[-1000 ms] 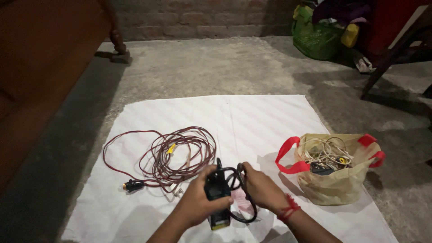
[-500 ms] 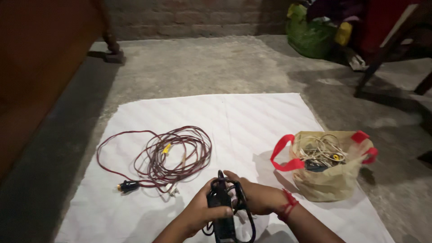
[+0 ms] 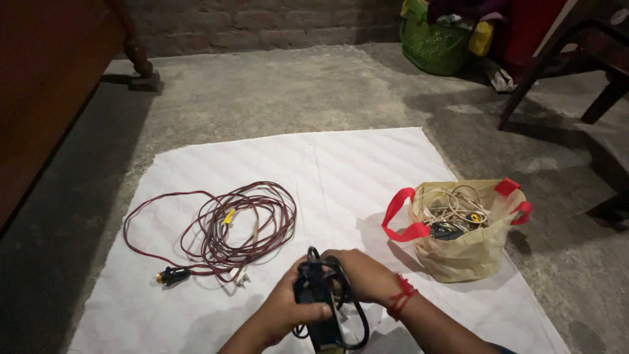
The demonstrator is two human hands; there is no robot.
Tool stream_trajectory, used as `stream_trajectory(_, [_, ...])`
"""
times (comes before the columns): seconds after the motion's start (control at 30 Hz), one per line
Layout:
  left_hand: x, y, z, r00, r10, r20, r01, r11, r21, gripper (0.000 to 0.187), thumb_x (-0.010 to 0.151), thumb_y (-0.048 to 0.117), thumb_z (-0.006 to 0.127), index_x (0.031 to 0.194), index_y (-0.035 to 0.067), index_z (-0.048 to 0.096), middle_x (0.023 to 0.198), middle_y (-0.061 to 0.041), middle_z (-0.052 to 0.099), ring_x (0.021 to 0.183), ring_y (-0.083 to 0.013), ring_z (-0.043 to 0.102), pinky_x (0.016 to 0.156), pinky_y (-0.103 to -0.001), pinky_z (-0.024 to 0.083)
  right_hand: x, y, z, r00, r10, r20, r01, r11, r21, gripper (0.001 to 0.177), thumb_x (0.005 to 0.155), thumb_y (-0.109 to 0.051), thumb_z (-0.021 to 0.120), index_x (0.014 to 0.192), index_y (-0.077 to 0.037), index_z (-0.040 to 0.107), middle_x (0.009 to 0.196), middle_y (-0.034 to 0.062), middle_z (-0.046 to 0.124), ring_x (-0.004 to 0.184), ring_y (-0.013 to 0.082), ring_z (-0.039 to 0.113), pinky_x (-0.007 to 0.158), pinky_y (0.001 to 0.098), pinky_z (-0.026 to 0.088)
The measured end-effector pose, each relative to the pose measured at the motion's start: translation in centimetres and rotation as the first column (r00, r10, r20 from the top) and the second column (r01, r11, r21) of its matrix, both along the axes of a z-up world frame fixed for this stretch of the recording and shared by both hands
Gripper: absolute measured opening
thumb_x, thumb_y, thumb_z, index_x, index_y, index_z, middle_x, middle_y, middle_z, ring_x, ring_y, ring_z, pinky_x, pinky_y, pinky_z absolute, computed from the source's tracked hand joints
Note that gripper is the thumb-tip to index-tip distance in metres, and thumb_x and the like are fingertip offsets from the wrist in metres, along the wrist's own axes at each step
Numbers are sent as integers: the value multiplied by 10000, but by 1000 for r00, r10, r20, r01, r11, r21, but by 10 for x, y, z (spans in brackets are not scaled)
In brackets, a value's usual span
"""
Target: The person sits on the floor and wipes various electronic cables and a power adapter with a white cloth. They handle the items one by one, cleaning the connectors and cords before placing them into a beige tote bag.
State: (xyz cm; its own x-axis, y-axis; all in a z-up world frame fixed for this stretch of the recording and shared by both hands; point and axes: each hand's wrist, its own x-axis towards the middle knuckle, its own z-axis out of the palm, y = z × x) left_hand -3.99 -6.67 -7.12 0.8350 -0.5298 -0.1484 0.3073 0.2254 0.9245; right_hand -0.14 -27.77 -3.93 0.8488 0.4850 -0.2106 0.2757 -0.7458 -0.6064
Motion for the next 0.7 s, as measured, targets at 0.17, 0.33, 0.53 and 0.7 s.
stream_trajectory(0.17, [9, 3, 12, 998, 54, -7, -55, 994, -97, 688, 674, 73, 790, 1308, 74, 522, 1124, -69, 684, 1013, -195, 695, 883, -374, 597, 5, -9, 20, 991, -28, -130, 62, 963, 264, 409, 849, -198, 757, 1225, -53, 695, 1007, 83, 789, 933, 183, 753, 832, 311, 585])
stream_trajectory(0.33, [7, 0, 5, 995, 93, -34, -98, 980, -175, 617, 709, 102, 769, 1280, 75, 536, 1113, -81, 685, 992, -197, 702, 888, -369, 605, -1, -18, 36, 895, 98, -435, 101, 905, 413, 487, 984, -367, 617, 1356, -56, 657, 1193, 120, 748, 1087, 184, 670, 956, 330, 556])
stream_trajectory(0.53, [13, 3, -9, 981, 193, -32, -195, 957, -212, 603, 761, 148, 778, 1304, 71, 528, 1112, -84, 661, 993, -196, 674, 863, -378, 594, -6, -19, 45, 791, 336, -511, 202, 644, 737, 1084, 771, -501, 787, 1630, -153, 227, 1547, 137, 483, 1443, 259, 438, 1173, 401, 358])
stream_trajectory(0.7, [4, -8, -13, 926, 372, -63, -374, 884, -279, 557, 837, 181, 718, 1344, 77, 510, 1148, -68, 634, 1016, -170, 652, 877, -346, 587, -30, 24, 33, 987, 62, -148, 35, 818, 575, 1290, 631, -403, 898, 1628, -119, 130, 1475, 132, 550, 1354, 255, 562, 1108, 351, 446])
